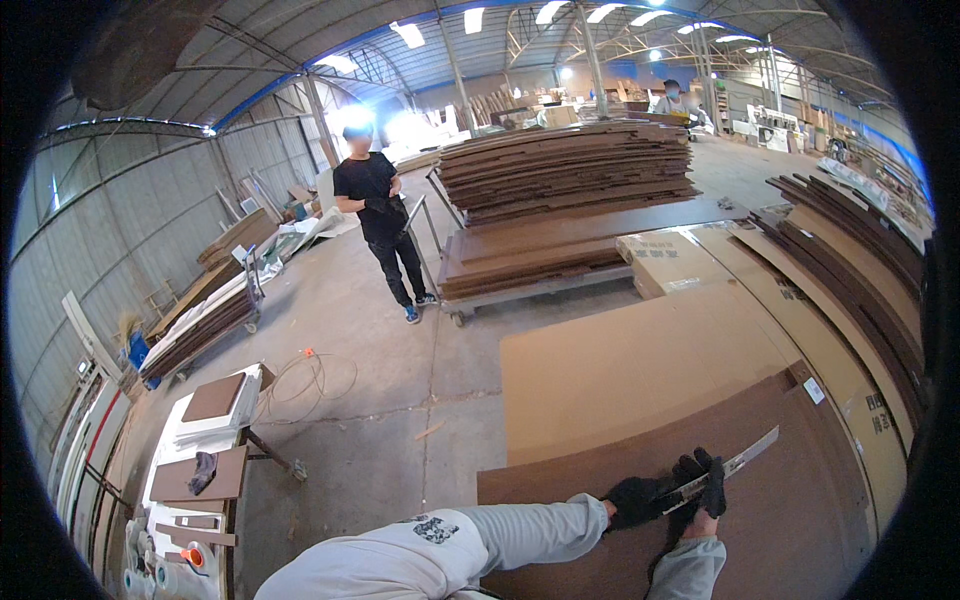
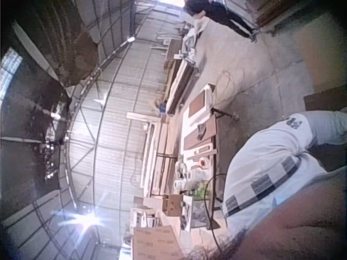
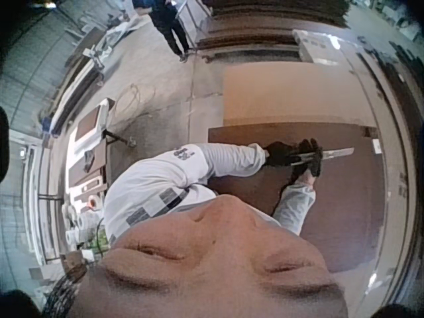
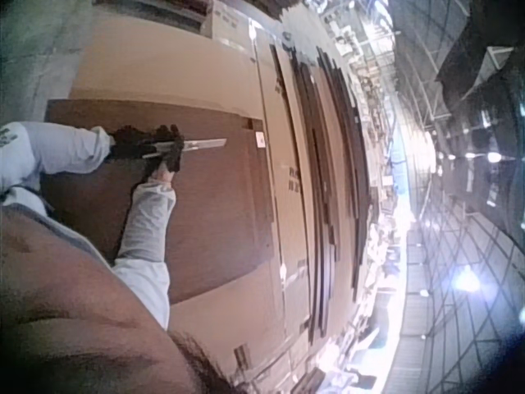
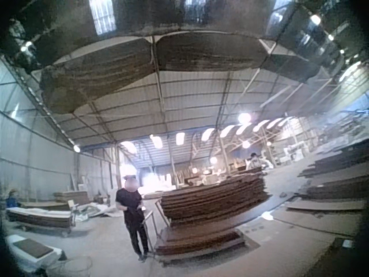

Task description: The person wipes a large brown panel with a cloth, then uses a utility knife to cut along a straightedge. They handle white panels and wooden strips, placing them on the brown panel and arranging components on a work surface.

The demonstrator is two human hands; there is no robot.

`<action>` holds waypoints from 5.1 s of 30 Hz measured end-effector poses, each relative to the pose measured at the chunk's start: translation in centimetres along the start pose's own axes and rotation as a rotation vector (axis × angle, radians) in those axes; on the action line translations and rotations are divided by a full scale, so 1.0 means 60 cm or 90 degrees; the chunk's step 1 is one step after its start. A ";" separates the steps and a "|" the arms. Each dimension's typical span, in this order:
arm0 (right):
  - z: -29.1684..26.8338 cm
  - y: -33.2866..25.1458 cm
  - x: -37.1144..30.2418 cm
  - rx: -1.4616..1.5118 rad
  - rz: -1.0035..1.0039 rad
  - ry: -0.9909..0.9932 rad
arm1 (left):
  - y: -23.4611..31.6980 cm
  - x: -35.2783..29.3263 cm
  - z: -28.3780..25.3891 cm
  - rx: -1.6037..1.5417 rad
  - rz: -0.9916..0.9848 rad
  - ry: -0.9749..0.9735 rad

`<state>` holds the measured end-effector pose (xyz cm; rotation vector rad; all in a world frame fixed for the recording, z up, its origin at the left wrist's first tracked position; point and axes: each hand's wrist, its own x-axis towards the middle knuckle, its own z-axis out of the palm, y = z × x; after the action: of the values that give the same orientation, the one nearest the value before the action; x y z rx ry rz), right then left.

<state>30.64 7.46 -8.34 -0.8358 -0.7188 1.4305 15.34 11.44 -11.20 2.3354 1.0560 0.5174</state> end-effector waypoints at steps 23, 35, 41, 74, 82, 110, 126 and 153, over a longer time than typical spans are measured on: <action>0.043 -0.019 0.029 0.029 0.076 0.073 | 0.038 0.002 -0.034 -0.054 -0.052 -0.020; 0.019 0.000 0.040 0.073 0.039 0.039 | 0.068 -0.003 -0.061 -0.046 -0.059 -0.069; 0.027 0.012 0.038 0.184 0.084 -0.007 | -0.010 -0.013 0.000 -0.027 -0.031 0.008; -0.052 -0.026 0.033 0.244 -0.100 0.030 | 0.046 -0.019 -0.048 0.035 0.134 0.174; -0.045 -0.041 -0.105 0.308 -0.094 0.202 | 0.095 -0.007 -0.051 -0.081 -0.096 0.051; 0.073 0.176 -0.805 -0.293 0.169 0.890 | -0.205 -0.338 -0.250 -0.686 -0.319 -0.231; 0.093 0.212 -0.783 -0.118 0.023 1.001 | -0.225 -0.320 -0.240 -0.702 -0.302 -0.200; 0.085 0.174 -0.808 -0.273 0.259 0.953 | -0.221 -0.331 -0.240 -0.639 -0.322 -0.185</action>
<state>19.16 -40.99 -11.17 -2.0826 0.3574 0.5935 -12.30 7.87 -10.27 1.1705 0.8946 0.3612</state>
